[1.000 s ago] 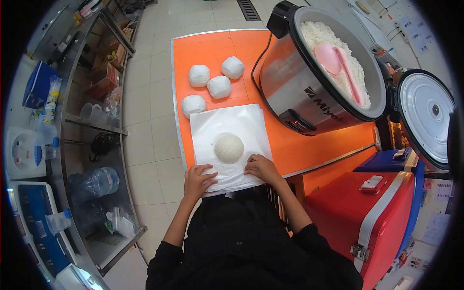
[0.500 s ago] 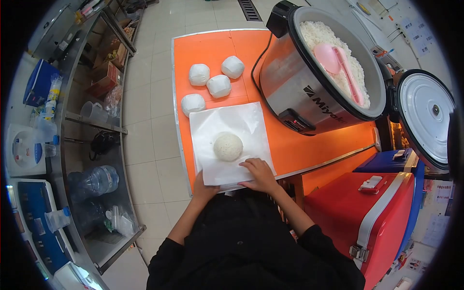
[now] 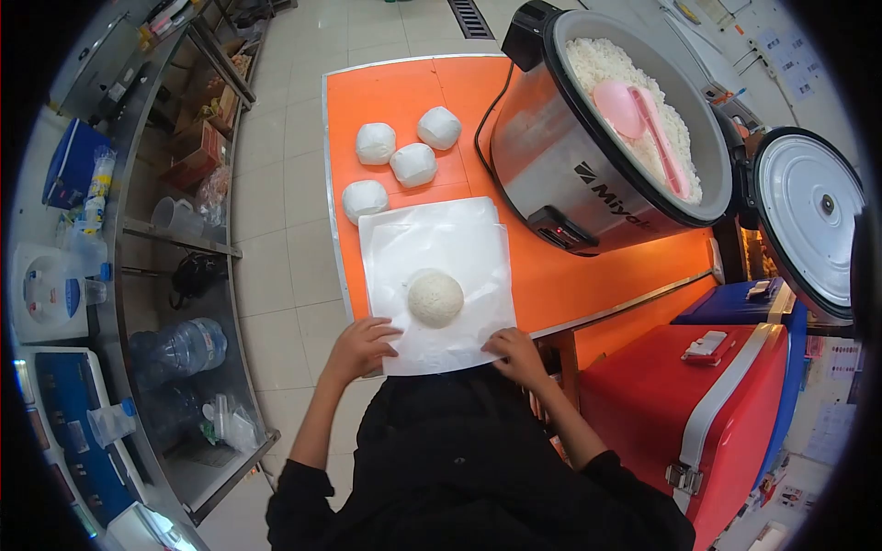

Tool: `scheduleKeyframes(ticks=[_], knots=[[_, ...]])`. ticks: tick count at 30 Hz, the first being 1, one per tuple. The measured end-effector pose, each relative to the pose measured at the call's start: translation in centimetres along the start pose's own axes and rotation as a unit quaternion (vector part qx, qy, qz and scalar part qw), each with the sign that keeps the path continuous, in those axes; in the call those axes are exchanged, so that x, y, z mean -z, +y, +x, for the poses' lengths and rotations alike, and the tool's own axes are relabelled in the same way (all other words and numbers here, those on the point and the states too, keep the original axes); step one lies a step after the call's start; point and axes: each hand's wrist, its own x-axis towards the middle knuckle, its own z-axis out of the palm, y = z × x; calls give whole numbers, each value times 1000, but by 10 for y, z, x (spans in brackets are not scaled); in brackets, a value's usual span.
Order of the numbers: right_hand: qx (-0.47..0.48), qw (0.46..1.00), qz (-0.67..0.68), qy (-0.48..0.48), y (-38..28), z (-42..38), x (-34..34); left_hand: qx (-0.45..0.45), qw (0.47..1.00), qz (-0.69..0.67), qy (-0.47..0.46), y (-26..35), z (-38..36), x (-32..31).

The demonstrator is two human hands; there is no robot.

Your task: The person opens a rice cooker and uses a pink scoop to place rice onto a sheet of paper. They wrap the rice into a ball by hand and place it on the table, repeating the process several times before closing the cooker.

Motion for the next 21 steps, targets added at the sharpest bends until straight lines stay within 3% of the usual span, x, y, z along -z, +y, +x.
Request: scheduleKeyframes(ticks=[1, 2, 3, 5, 7, 8, 10, 11, 12, 13, 14, 15, 16, 17, 18, 19, 21], knots=[[-16, 996, 91, 9, 12, 1, 5, 1, 1000, -1, 2, 0, 1, -1], [-33, 983, 182, 19, 20, 5, 7, 131, 983, -123, 39, 0, 2, -2], [-33, 982, 183, 20, 23, 14, 5, 256, 933, -240, 74, -2, 2, -2], [-195, 881, 406, 145, 28, 35, 0, 243, 936, -229, 115, -24, 7, -27], [-238, 873, 401, 147, 36, 63, -4, 364, 866, -149, 309, -25, 35, -45], [-281, 863, 393, 146, 38, 71, -8, 363, 867, -149, 309, -22, 44, -45], [-327, 851, 389, 132, 45, 76, -20, 477, 863, 54, 160, -11, 60, -38], [-372, 836, 385, 118, 47, 79, -22, 476, 863, 54, 162, -6, 64, -34], [-369, 837, 385, 118, 39, 80, -12, 509, 852, 68, 102, -3, 68, -29], [-390, 875, 258, 125, 28, 76, -2, 540, 837, 82, 43, -1, 72, -26], [-403, 897, 125, 129, 21, 76, 6, 542, 835, 83, 47, 3, 73, -30], [-399, 899, 125, 129, 21, 83, 8, 483, 838, 175, 183, 9, 70, -41], [-288, 936, 22, 201, 22, 94, 10, 409, 816, 262, 312, 14, 66, -51], [-169, 945, -83, 267, 23, 105, 13, 288, 860, 316, 278, 12, 56, -69], [-86, 954, -50, 283, 30, 128, 6, 162, 887, 362, 237, 13, 45, -87], [-66, 978, 30, 195, 29, 153, 10, 144, 900, 398, 101, 25, 42, -96], [-19, 989, 50, 137, 32, 196, 4, 115, 888, 434, 102, 46, 53, -95]])
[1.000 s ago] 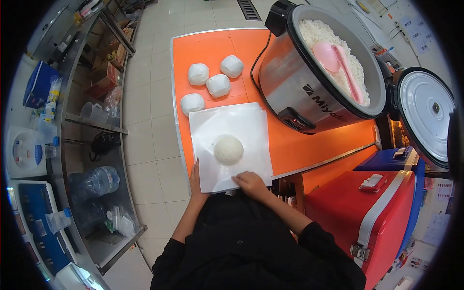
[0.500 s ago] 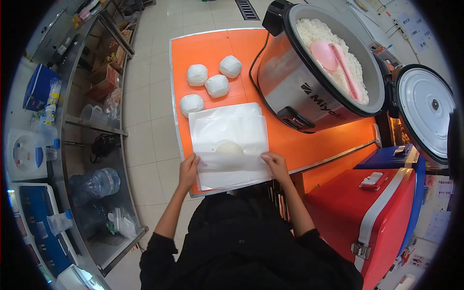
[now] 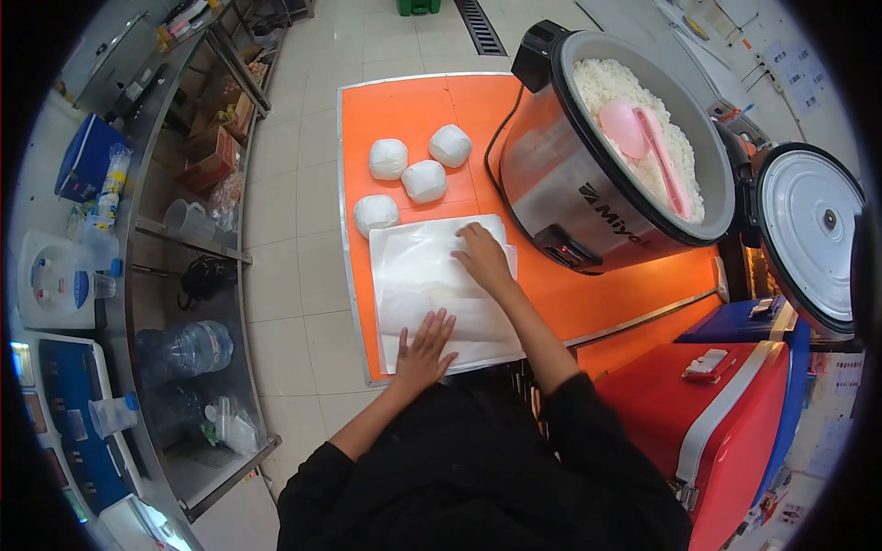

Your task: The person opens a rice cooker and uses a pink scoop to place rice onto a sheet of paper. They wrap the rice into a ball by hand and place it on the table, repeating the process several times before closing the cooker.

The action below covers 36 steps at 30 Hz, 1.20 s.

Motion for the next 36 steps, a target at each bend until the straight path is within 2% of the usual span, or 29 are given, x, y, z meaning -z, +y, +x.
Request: scheduleKeyframes(ticks=[1, 2, 4, 5, 6, 7, 8, 9, 10, 11, 13, 14, 16, 17, 18, 19, 21, 22, 24, 25, 26, 27, 28, 29, 30, 31, 32, 34, 36], knots=[[2, 998, -42, -48, 3, 12, -7, 25, 997, -55, -44, 4, 0, 2], [4, 998, -41, -46, 1, 23, -7, 49, 989, -111, -88, 6, 1, 3], [-18, 972, -114, -206, -2, 41, -2, 46, 988, -124, -80, 9, 5, 1], [-19, 971, -114, -209, -5, 48, -1, 67, 974, -202, -72, 11, 6, -2], [-19, 954, -133, -269, -7, 55, -2, 89, 954, -278, -64, 13, 8, -1], [-19, 933, -152, -325, -9, 60, -2, 90, 954, -279, -66, 16, 9, 1], [-19, 933, -151, -325, -8, 64, -3, 85, 968, -220, -92, 18, 15, 9], [20, 923, -122, -364, -7, 67, -2, 78, 977, -159, -117, 18, 18, 16], [59, 909, -93, -401, -7, 68, -2, 78, 977, -160, -116, 16, 21, 22], [60, 909, -95, -402, -9, 65, 4, 88, 977, -157, -111, 16, 24, 26], [40, 951, -30, -306, -21, 45, 14, 97, 976, -158, -111, 19, 24, 29], [38, 951, -31, -306, -22, 40, 14, 102, 975, -159, -113, 19, 25, 28], [125, 942, -20, -312, -24, 35, 14, 103, 975, -161, -114, 16, 29, 27], [142, 950, -27, -278, -32, 21, 19, 100, 979, -143, -103, 16, 29, 26], [125, 949, -72, -282, -45, 5, 22, 98, 983, -125, -92, 16, 29, 24], [115, 934, -184, -282, -62, -14, 26, 97, 983, -129, -93, 17, 25, 18], [112, 965, -126, -204, -60, -59, 11, 89, 979, -128, -134, 20, 16, 1], [110, 965, -126, -205, -59, -75, 3, 88, 978, -129, -135, 17, 14, -2], [72, 995, -27, -66, -62, -95, -7, 47, 964, -157, -208, 5, 11, -10], [70, 995, -27, -64, -67, -105, -10, 44, 965, -156, -208, -3, -1, -21], [56, 995, -35, -73, -78, -110, -9, 90, 950, -271, -128, -8, -21, -39], [42, 995, -44, -82, -84, -113, -9, 134, 913, -382, -46, -13, -24, -40], [40, 995, -45, -80, -86, -113, -10, 132, 913, -383, -46, -13, -24, -42], [27, 994, -52, -89, -87, -114, -11, 72, 961, -260, 58, -17, -14, -25], [13, 993, -57, -101, -89, -119, -13, 11, 979, -131, 157, -20, -6, -3], [25, 993, -72, -87, -85, -122, -15, 13, 994, -107, 16, -25, 11, 24], [25, 993, -71, -88, -79, -127, -17, 14, 994, -106, 15, -24, 5, 22], [35, 999, -5, -4, -65, -141, -20, 135, 962, -201, -127, -25, -8, 10], [4, 1000, 15, 25, -50, -153, -21, 128, 970, -176, -105, -33, -11, 4]])
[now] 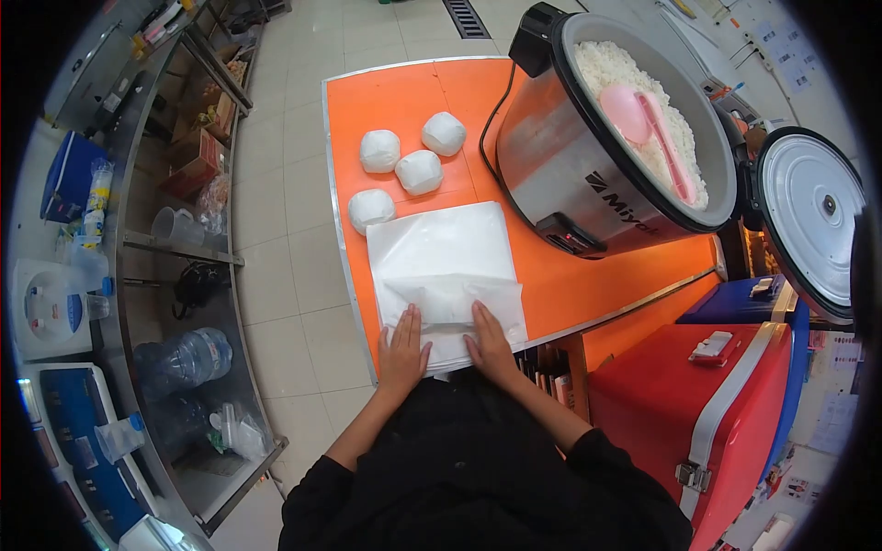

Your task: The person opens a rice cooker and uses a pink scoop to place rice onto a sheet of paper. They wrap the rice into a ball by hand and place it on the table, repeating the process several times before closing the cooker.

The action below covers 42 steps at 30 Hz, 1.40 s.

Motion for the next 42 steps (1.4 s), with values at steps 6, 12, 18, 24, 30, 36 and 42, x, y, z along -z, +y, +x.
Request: scheduleKeyframes(ticks=[6, 12, 18, 24, 30, 36, 42], knots=[[-76, 997, -22, -19, 18, 12, 12, -23, 997, -23, 73, -31, 34, 7], [-221, 945, 203, -128, 37, 54, 29, 71, 964, -197, -163, -42, 80, 37], [-318, 933, -91, -138, 7, 87, 30, 155, 983, 44, -85, -2, 102, 45], [-46, 929, -295, -217, 34, 129, 9, -271, 924, -121, -241, -41, 159, 25], [-132, 973, -172, -82, -1, 68, 17, 5, 992, -123, -2, -5, 72, -2], [-124, 987, -67, 80, 4, 23, -21, 80, 974, -208, 36, 10, 40, -11], [-168, 983, -76, 20, -15, 23, -28, -10, 976, -219, -11, 9, 29, -12]])
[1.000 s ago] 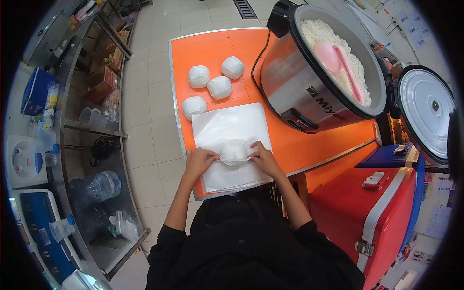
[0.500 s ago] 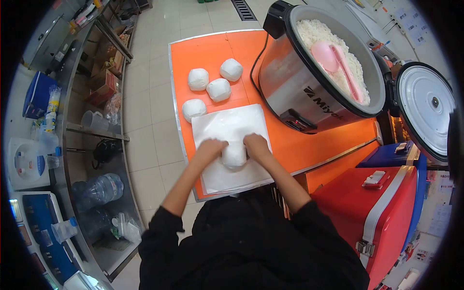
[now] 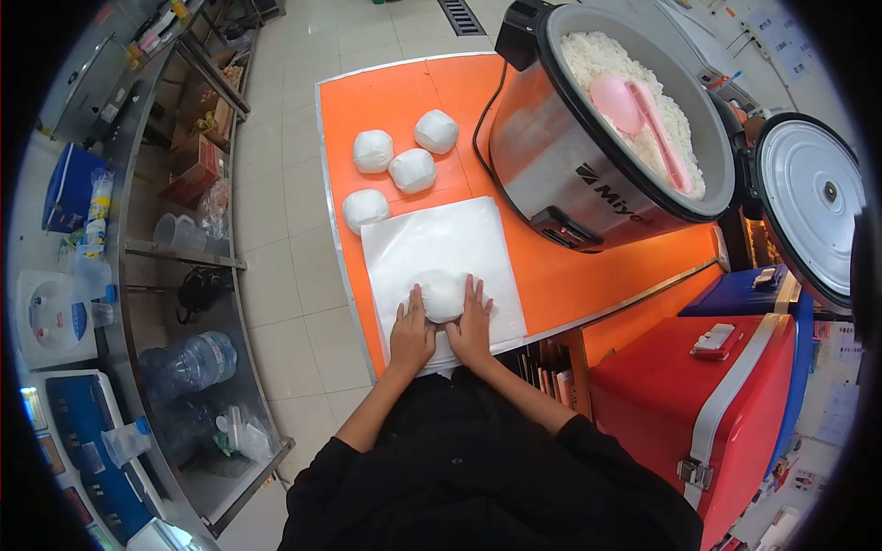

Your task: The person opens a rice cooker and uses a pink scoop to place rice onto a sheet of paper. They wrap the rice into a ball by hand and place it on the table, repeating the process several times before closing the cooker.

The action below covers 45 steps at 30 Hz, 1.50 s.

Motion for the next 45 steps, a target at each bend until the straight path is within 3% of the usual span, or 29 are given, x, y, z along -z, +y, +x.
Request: scheduleKeyframes(ticks=[2, 3, 4, 5, 6, 8, 9, 11, 12, 14, 16, 17, 20, 21, 22, 23, 25, 27, 29, 31, 32, 33, 35, 37, 38, 40, 41, 43, 45], knots=[[8, 996, 85, 8, -5, 14, -4, 87, 993, -78, -8, 9, 4, 1], [-44, 939, 339, 31, -20, 23, 6, 85, 993, -77, -10, 17, 5, 2], [-93, 816, 569, 52, -32, 32, 14, 105, 978, -178, 14, 28, 7, 2], [-149, 757, 632, 75, -38, 42, 19, 124, 952, -278, 37, 38, 9, 2], [-146, 757, 632, 77, -40, 49, 19, 120, 952, -277, 37, 45, 13, 4], [-194, 711, 674, 56, -46, 58, 22, 59, 868, -472, 141, 55, 21, 6], [-205, 679, 703, 58, -51, 57, 25, 55, 869, -471, 143, 59, 23, 4], [-175, 672, 719, 27, -66, 47, 38, 199, 687, -671, 194, 64, 24, 4], [-148, 666, 731, -3, -72, 44, 45, 196, 686, -672, 199, 72, 27, 14], [-130, 677, 724, -24, -76, 39, 48, 249, 655, -673, 235, 90, 28, 42], [-47, 783, 618, -50, -75, 37, 42, 275, 665, -641, 266, 95, 34, 56], [-52, 750, 655, -71, -74, 39, 36, 280, 686, -624, 247, 90, 36, 59], [-92, 737, 663, -98, -58, 49, 15, 272, 720, -602, 212, 77, 47, 70], [-87, 737, 664, -96, -58, 55, 18, 292, 669, -659, 184, 66, 53, 73], [-60, 860, 492, -122, -56, 66, 23, 307, 613, -712, 153, 54, 62, 77], [-34, 944, 297, -139, -56, 76, 30, 320, 566, -750, 125, 40, 72, 84], [71, 976, 188, -81, -77, 94, 76, 265, 572, -759, 163, 13, 100, 98], [188, 966, 167, 67, -108, 111, 163, 206, 586, -769, 154, -16, 140, 129], [227, 949, -75, 204, -115, 135, 251, 175, 710, -644, 226, -95, 195, 139], [185, 921, -96, 329, -97, 177, 313, 243, 789, -514, 233, -134, 233, 154], [129, 940, -112, 295, -73, 203, 340, 238, 791, -517, 223, -152, 247, 152], [113, 930, -238, 258, -50, 219, 361, 285, 775, -530, 194, -172, 257, 144], [-88, 933, -349, -21, -10, 255, 377, 325, 756, -545, 162, -192, 269, 124], [-67, 951, -274, -124, 23, 271, 366, 356, 889, -203, 205, -197, 277, 106], [-59, 954, -269, -118, 24, 267, 362, 353, 889, -208, 206, -184, 282, 108], [-61, 975, -214, -31, 59, 271, 343, 431, 894, 5, 121, -147, 273, 124], [-61, 974, -216, -33, 59, 273, 346, 416, 906, 29, 74, -147, 265, 130], [-50, 973, -211, 79, 55, 282, 361, 356, 910, 92, 190, -135, 242, 125], [-65, 945, -305, 100, 21, 287, 395, 130, 933, 122, 314, -82, 194, 125]])
